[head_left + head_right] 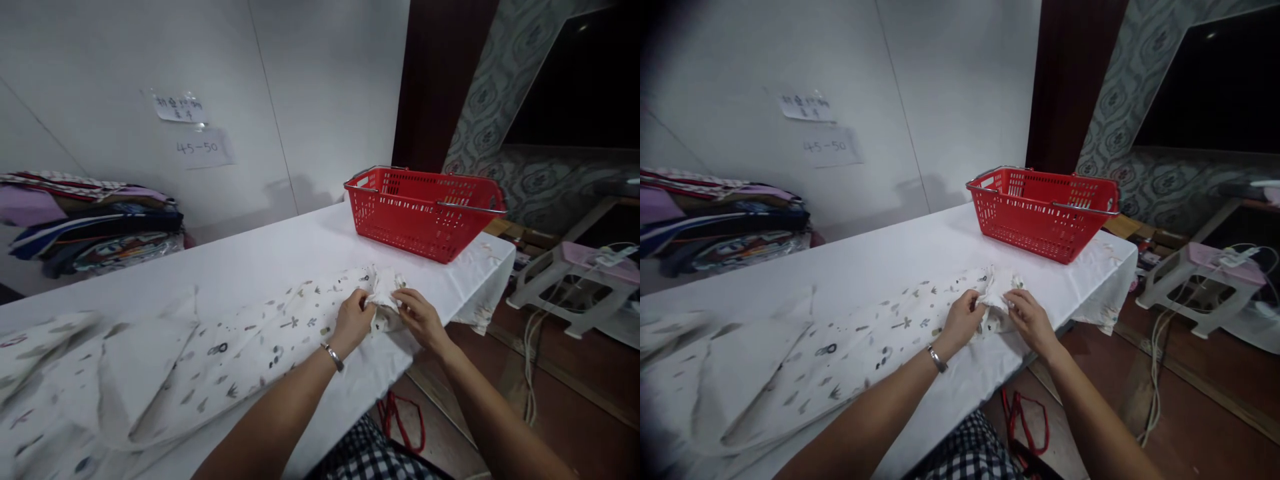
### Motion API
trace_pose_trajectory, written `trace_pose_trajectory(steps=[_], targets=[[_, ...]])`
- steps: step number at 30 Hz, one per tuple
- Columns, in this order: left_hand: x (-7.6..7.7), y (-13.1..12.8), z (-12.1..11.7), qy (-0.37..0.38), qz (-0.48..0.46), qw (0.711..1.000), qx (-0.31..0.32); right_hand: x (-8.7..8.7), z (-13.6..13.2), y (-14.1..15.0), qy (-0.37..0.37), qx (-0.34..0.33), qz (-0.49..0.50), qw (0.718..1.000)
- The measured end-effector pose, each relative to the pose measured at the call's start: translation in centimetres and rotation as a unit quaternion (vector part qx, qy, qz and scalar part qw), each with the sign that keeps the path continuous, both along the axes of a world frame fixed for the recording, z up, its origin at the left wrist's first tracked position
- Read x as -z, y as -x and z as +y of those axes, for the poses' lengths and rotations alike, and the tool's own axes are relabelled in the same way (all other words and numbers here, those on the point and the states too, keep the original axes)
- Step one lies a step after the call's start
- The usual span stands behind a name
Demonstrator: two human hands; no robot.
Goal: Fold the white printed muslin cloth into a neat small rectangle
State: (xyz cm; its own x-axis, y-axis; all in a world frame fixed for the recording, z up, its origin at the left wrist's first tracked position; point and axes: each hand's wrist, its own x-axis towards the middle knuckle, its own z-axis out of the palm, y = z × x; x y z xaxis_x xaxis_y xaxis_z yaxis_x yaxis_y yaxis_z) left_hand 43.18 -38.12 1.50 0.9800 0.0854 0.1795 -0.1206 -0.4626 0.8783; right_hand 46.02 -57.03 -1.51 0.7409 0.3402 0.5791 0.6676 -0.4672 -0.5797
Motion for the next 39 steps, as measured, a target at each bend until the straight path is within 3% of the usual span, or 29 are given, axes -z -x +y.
trace_pose_trajectory(steps=[4, 7, 10, 13, 17, 21, 24, 28, 33, 39], targets=[[0.0, 0.1, -0.4, 0.108, 0.034, 0.993, 0.041, -1.0, 1.3, 0.3, -0.113, -0.038, 0.046, 0.992], [-0.4, 0.2, -0.1, 0.246, 0.105, 0.958, 0.103, -2.0, 1.5, 0.4, -0.199, -0.029, 0.114, 0.973], [-1.1, 0.3, 1.2, 0.328, 0.174, 0.919, 0.134, -2.9, 0.7, 0.2, -0.212, -0.019, 0.132, 0.968], [-2.0, 0.0, 2.5, 0.357, 0.167, 0.913, 0.107, -4.3, -0.2, 0.1, -0.162, -0.042, 0.120, 0.978], [-3.6, -0.4, 2.5, 0.251, 0.065, 0.963, 0.067, -6.5, 0.3, 0.1, -0.031, -0.119, 0.080, 0.989], [-5.1, 0.4, 1.3, 0.092, -0.055, 0.990, 0.092, -7.5, 2.0, -0.2, -0.005, -0.106, 0.061, 0.993], [-5.6, 1.3, 0.9, 0.012, -0.106, 0.991, 0.080, -7.3, 2.8, -0.5, -0.016, -0.075, 0.070, 0.995], [-5.5, 1.9, 1.2, -0.058, -0.123, 0.988, 0.078, -6.9, 3.0, -0.5, -0.019, -0.086, 0.059, 0.994], [-5.4, 2.2, 1.3, -0.114, -0.168, 0.975, 0.092, -6.9, 3.1, -0.6, -0.025, -0.098, 0.045, 0.994], [-5.4, 2.7, 1.0, -0.144, -0.199, 0.967, 0.062, -7.0, 3.3, -0.8, -0.026, -0.098, 0.057, 0.993]])
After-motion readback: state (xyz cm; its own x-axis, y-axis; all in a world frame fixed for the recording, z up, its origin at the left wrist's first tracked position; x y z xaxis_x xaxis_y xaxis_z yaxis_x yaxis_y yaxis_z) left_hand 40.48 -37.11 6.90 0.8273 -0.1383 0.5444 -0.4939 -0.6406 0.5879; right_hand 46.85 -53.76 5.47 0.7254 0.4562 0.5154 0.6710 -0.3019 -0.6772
